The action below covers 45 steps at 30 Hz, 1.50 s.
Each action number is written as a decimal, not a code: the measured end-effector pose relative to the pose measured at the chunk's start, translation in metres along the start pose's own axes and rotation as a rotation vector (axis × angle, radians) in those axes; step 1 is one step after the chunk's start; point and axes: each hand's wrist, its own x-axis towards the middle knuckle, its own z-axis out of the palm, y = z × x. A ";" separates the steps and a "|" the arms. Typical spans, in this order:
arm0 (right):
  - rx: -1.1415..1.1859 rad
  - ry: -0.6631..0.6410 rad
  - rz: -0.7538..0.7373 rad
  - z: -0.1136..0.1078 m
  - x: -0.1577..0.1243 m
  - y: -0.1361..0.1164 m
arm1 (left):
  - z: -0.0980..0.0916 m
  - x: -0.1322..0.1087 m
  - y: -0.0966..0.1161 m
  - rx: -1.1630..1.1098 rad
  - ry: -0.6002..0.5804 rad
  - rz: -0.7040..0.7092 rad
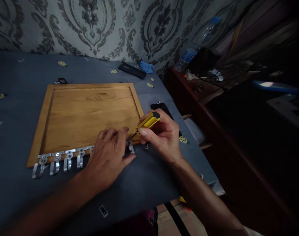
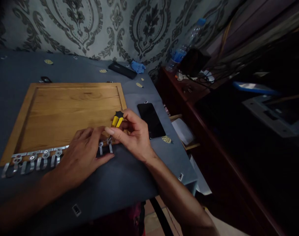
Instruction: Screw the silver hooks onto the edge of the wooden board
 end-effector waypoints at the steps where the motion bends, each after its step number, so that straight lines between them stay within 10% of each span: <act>1: -0.006 -0.026 0.009 -0.002 0.001 -0.002 | 0.000 0.000 0.000 -0.001 -0.001 -0.004; 45: 0.006 -0.096 -0.007 -0.006 -0.004 0.000 | 0.000 -0.001 0.001 -0.037 -0.026 -0.027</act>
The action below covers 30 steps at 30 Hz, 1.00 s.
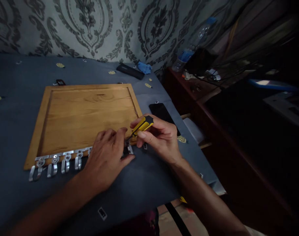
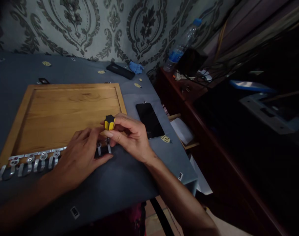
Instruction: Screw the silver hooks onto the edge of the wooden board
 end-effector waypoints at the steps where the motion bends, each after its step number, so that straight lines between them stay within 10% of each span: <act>1: -0.001 0.008 0.003 0.001 0.001 0.000 | 0.000 0.000 0.000 0.005 0.006 0.006; 14: -0.092 0.359 -0.164 0.003 -0.003 0.001 | 0.000 0.000 -0.001 -0.005 0.005 0.014; 30: 0.011 0.229 -0.104 0.006 -0.004 0.006 | 0.000 0.000 0.000 0.008 0.003 0.004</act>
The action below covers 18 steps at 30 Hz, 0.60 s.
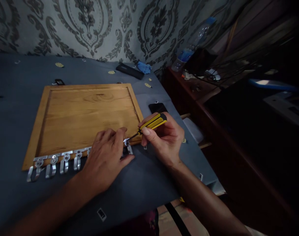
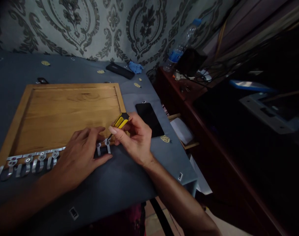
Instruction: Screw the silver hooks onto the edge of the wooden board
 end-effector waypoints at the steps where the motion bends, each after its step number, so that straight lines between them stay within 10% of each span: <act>1: -0.004 -0.004 -0.001 0.000 0.000 0.000 | 0.000 0.000 0.000 -0.002 -0.002 -0.004; 18: -0.170 -0.379 -0.031 -0.007 0.008 -0.013 | 0.002 0.001 -0.001 0.009 0.025 0.017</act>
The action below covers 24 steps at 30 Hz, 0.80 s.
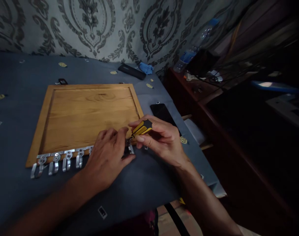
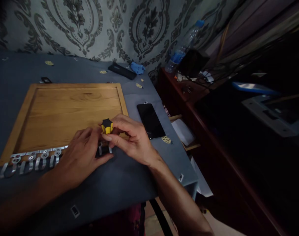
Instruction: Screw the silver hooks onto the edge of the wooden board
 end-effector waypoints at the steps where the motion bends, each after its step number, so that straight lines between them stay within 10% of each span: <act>1: 0.020 0.020 0.009 -0.001 0.000 0.000 | 0.000 0.000 0.000 -0.002 -0.002 -0.003; 24: -0.231 0.356 -0.128 0.020 -0.004 0.018 | -0.002 -0.001 -0.001 0.029 -0.024 0.002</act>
